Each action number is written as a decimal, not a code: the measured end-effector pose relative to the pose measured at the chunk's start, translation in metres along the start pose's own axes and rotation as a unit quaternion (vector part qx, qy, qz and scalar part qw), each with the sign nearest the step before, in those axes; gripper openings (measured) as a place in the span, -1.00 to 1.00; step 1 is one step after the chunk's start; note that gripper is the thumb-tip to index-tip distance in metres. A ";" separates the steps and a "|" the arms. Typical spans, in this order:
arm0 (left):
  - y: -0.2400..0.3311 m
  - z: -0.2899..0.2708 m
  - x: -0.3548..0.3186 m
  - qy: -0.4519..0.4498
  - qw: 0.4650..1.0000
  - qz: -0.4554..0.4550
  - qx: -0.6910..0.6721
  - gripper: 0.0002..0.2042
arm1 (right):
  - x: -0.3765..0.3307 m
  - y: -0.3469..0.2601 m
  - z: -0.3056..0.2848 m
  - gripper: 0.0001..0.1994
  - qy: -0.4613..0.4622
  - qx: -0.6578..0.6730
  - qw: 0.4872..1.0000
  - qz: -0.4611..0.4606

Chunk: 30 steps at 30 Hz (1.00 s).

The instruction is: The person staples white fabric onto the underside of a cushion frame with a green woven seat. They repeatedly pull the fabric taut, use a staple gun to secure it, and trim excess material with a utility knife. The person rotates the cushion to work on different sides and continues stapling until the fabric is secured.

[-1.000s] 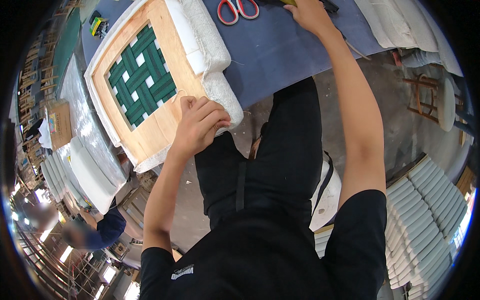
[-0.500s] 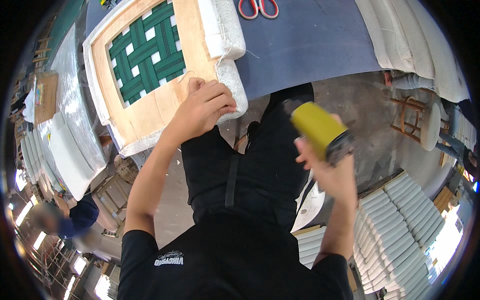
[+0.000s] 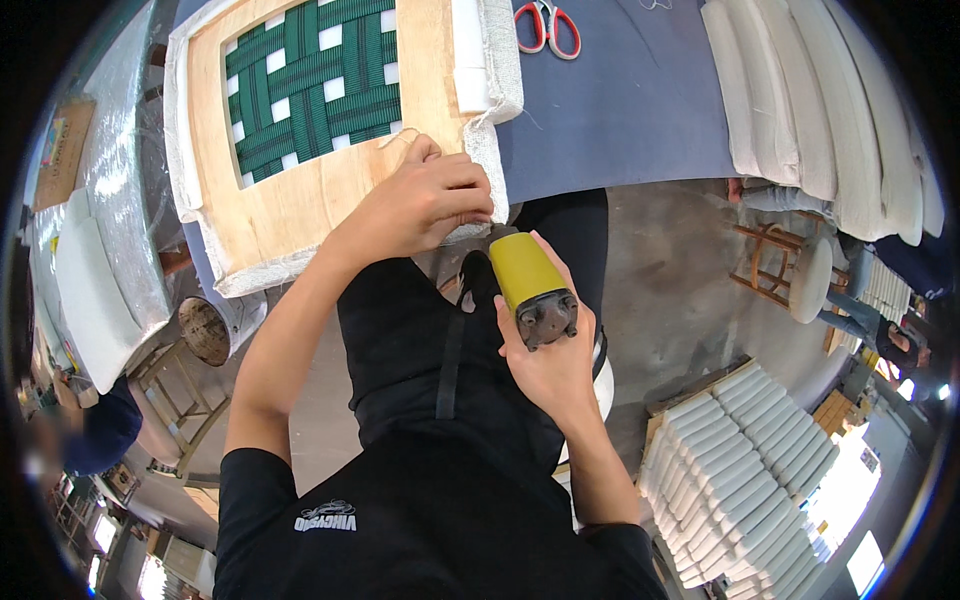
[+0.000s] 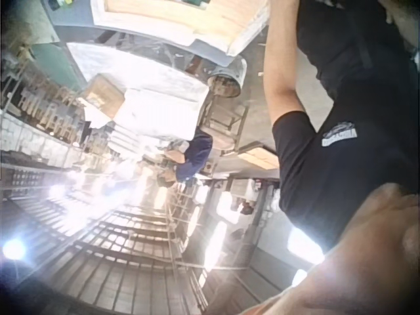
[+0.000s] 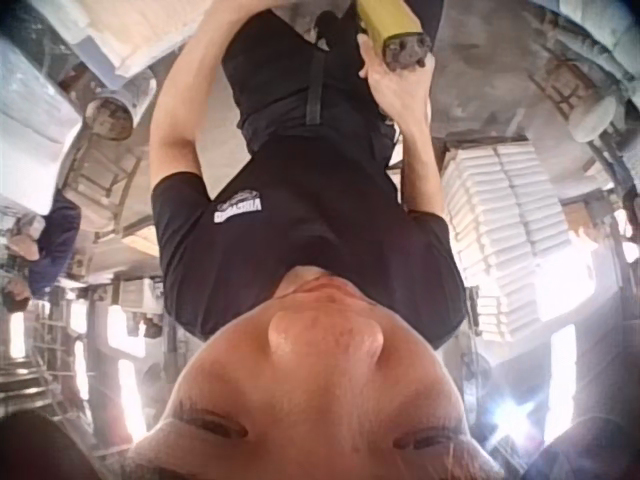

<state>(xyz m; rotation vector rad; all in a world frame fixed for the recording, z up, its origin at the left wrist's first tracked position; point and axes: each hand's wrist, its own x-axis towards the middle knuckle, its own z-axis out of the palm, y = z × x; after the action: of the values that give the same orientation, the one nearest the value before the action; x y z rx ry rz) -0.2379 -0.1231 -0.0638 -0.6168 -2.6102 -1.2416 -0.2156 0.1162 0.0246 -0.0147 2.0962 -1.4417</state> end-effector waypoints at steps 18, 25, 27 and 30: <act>-0.007 0.000 -0.004 -0.007 1.000 0.018 -0.001 -0.91 | 0.000 -0.003 -0.013 -0.60 -0.017 -0.092 0.994 0.061; -0.005 0.002 -0.005 0.030 0.999 0.029 0.012 -0.91 | 0.051 -0.028 -0.082 -0.30 -0.143 -0.199 0.938 -0.243; -0.002 0.004 -0.005 0.028 0.999 0.028 0.006 -0.91 | 0.077 -0.043 -0.081 -0.15 -0.190 -0.282 0.879 -0.334; 0.001 0.002 -0.004 0.021 1.000 0.023 0.005 -0.89 | 0.107 -0.058 -0.091 -0.13 -0.296 -0.365 0.830 -0.301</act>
<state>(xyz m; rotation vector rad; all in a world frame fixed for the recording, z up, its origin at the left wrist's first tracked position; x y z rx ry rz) -0.2338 -0.1222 -0.0661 -0.6381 -2.5530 -1.2147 -0.3649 0.1343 0.0473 -1.3431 2.0120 -0.6557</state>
